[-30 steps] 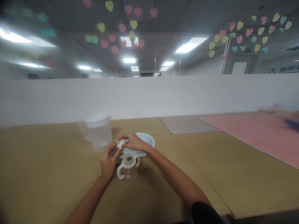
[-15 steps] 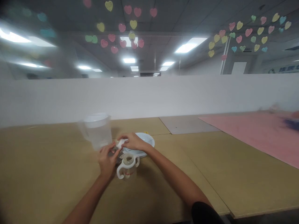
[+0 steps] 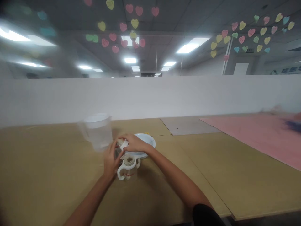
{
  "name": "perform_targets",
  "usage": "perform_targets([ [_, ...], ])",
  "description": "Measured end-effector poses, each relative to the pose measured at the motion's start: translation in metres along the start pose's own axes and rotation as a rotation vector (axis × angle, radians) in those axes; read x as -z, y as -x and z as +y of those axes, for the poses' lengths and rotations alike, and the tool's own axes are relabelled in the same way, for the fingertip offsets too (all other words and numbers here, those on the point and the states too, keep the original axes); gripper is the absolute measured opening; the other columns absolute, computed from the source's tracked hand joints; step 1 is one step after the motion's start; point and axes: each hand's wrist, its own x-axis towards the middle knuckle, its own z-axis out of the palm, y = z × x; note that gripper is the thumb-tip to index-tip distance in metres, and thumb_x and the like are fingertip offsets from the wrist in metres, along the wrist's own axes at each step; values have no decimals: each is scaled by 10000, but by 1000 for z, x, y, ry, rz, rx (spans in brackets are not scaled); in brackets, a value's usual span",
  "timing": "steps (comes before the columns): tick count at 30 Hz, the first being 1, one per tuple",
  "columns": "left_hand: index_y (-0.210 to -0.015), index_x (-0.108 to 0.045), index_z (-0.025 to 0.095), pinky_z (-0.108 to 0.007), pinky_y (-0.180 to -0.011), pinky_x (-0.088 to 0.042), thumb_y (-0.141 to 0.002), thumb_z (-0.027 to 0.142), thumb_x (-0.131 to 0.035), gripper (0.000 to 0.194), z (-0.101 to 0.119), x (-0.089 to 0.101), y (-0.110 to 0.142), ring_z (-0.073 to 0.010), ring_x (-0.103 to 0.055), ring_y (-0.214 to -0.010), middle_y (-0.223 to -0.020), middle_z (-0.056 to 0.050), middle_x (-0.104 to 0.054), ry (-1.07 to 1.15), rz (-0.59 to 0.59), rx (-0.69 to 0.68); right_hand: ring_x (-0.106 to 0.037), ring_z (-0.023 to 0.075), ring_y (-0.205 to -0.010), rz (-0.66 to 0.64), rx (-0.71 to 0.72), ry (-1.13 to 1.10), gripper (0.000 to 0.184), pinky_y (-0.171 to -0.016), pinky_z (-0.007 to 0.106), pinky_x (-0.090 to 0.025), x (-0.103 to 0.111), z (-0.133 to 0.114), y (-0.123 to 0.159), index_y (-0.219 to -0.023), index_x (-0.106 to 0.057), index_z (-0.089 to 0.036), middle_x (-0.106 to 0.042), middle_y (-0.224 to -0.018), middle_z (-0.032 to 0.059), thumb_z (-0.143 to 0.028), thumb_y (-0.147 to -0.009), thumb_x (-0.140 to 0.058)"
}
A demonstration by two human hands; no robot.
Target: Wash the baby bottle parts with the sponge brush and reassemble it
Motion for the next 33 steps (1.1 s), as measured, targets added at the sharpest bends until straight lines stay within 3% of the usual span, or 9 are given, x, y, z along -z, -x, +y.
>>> perform_targets([
  [3,-1353,-295,211,-404,-895,-397,-829,430,-490,601,3,0,0,-220,-561,-997,-1256,-134,-500,25,-28,34,-512,198,-952,-37,-11,122,556,-816,327,-426,3,-6,2,-1195,-523,-215,-530,-1051,65,-148,-653,-627],
  [7,-1335,-306,172,-399,-886,-397,-783,437,-555,661,6,3,-2,-213,-570,-952,-1208,-136,-528,55,44,91,-510,208,-938,13,-58,215,534,-841,347,-417,11,-13,5,-1176,-543,-178,-510,-1024,79,-159,-650,-634],
  [11,-953,-607,176,-359,-833,-403,-875,351,-419,269,5,10,-2,-184,-579,-849,-895,-60,-655,26,48,79,-533,177,-892,189,-101,95,476,-822,327,-447,20,-29,12,-1153,-568,-179,-516,-1028,74,-163,-680,-621],
  [15,-761,-634,175,-314,-752,-405,-870,355,-432,292,5,18,2,-155,-565,-697,-701,-22,-645,-33,66,90,-556,167,-905,242,-119,-138,474,-802,311,-481,14,-50,29,-1165,-562,-197,-523,-1060,69,-275,-706,-646],
  [18,-657,-608,169,-284,-694,-402,-878,369,-411,357,12,27,11,-143,-546,-646,-624,-13,-608,-9,72,127,-557,188,-913,223,-88,-59,447,-864,354,-452,-1,-55,47,-1122,-587,-187,-558,-997,66,-310,-700,-666],
  [21,-595,-582,168,-263,-665,-401,-908,349,-347,431,22,41,25,-132,-545,-628,-585,-8,-589,80,-20,160,-551,214,-938,254,-51,33,406,-863,388,-445,-14,-45,59,-1125,-580,-199,-567,-991,74,-297,-733,-622],
  [25,-673,-615,163,-265,-663,-418,-918,343,-313,429,35,64,40,-137,-556,-658,-637,-24,-609,169,-168,186,-547,233,-987,320,-60,58,399,-882,399,-440,-23,-28,65,-1116,-573,-190,-560,-1044,90,-315,-737,-589],
  [29,-978,-592,157,-298,-743,-458,-873,380,-420,300,43,75,42,-160,-570,-778,-879,-70,-626,270,-243,156,-537,242,-1048,362,-126,24,413,-898,407,-442,-31,-19,73,-1154,-519,-199,-558,-1157,91,-349,-769,-536],
  [33,-1291,-381,172,-368,-836,-471,-767,411,-576,608,40,64,38,-220,-555,-953,-1172,-145,-517,336,-322,27,-553,238,-1053,486,-130,-14,390,-881,372,-466,-47,-15,84,-1165,-479,-204,-584,-1137,89,-361,-808,-489],
])
